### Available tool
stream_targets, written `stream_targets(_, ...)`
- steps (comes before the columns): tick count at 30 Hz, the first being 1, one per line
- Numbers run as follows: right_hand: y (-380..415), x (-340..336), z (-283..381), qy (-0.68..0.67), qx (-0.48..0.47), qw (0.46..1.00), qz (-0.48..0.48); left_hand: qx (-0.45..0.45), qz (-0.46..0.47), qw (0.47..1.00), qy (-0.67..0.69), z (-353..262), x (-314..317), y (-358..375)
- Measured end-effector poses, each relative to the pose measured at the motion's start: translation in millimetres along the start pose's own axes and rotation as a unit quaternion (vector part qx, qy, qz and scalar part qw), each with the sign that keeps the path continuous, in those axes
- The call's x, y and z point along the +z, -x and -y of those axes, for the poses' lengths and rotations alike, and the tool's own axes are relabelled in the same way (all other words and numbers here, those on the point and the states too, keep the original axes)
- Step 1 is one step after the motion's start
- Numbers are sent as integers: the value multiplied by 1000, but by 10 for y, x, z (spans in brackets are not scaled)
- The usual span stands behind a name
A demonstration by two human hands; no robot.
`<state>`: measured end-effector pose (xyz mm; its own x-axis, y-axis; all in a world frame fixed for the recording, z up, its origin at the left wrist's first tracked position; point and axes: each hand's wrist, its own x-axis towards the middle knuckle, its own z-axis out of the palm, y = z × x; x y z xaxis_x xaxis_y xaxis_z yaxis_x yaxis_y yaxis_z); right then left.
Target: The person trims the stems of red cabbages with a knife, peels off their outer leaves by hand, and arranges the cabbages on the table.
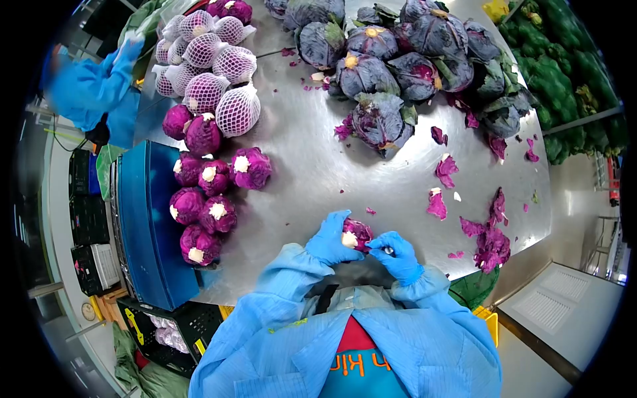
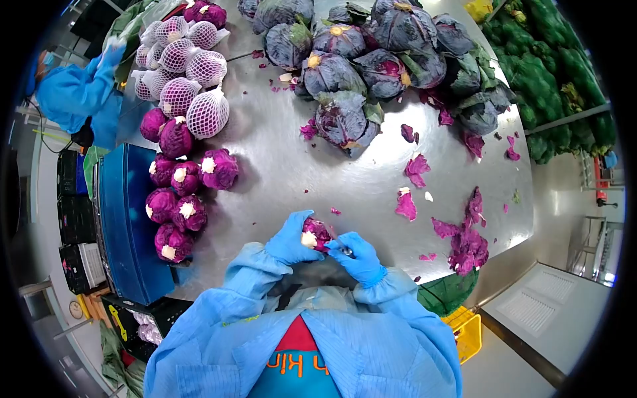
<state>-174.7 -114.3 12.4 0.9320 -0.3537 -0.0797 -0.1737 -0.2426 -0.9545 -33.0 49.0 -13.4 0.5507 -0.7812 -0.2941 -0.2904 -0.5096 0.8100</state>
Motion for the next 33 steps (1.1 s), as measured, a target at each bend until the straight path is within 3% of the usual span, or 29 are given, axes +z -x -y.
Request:
stream_targets(2, 114, -133, -88, -40, 52, 997, -32, -16, 1, 999, 41, 14, 12, 16)
stream_targets(3, 153, -249, -172, -149, 213, 964, -62, -18, -3, 997, 71, 45, 38, 18)
stream_targets(6, 157, -431, -695, -114, 234, 930, -262, -20, -11, 995, 95, 40, 54, 42)
stream_targets(9, 160, -457, -676, 83, 147, 950, -264, 9, -27, 997, 77, 15, 57, 59)
stream_targets(12, 125, -84, -177, -26, 119, 987, -106, 32, -48, 998, -10, -48, 1, 189)
stream_targets(14, 127, 36, -261, 69, 159, 985, 0, 24, -58, 997, -48, -58, 15, 218)
stream_targets(15, 117, 122, -345, 52, 75, 996, -8, 4, -59, 997, -46, -18, 63, 248)
stream_targets(16, 134, 110, -414, 35, 92, 995, 15, -17, -62, 997, -46, 20, 101, 292)
stream_targets(19, 107, 15, -468, 21, 117, 990, 70, -153, -156, 972, 93, -3, 319, 420)
stream_targets(22, 57, -34, -491, 103, 60, 988, 99, -205, -131, 915, 320, -4, 291, 491)
stream_targets(25, 55, 12, -391, 226, 49, 967, 102, -165, -93, 912, 364, 111, 198, 594)
stream_targets(28, -61, -67, -591, 279, 4, 959, 47, -113, -39, 900, 419, 115, 34, 649)
stream_targets(31, -332, -331, -532, 324, 8, 938, -121, -62, -3, 886, 459, 119, 22, 636)
stream_targets(32, -383, -398, -460, 340, 11, 925, -169, -41, -16, 904, 424, 117, 33, 609)
stream_targets(33, -374, -413, -439, 271, 39, 954, -120, -20, -29, 920, 390, 105, 48, 574)
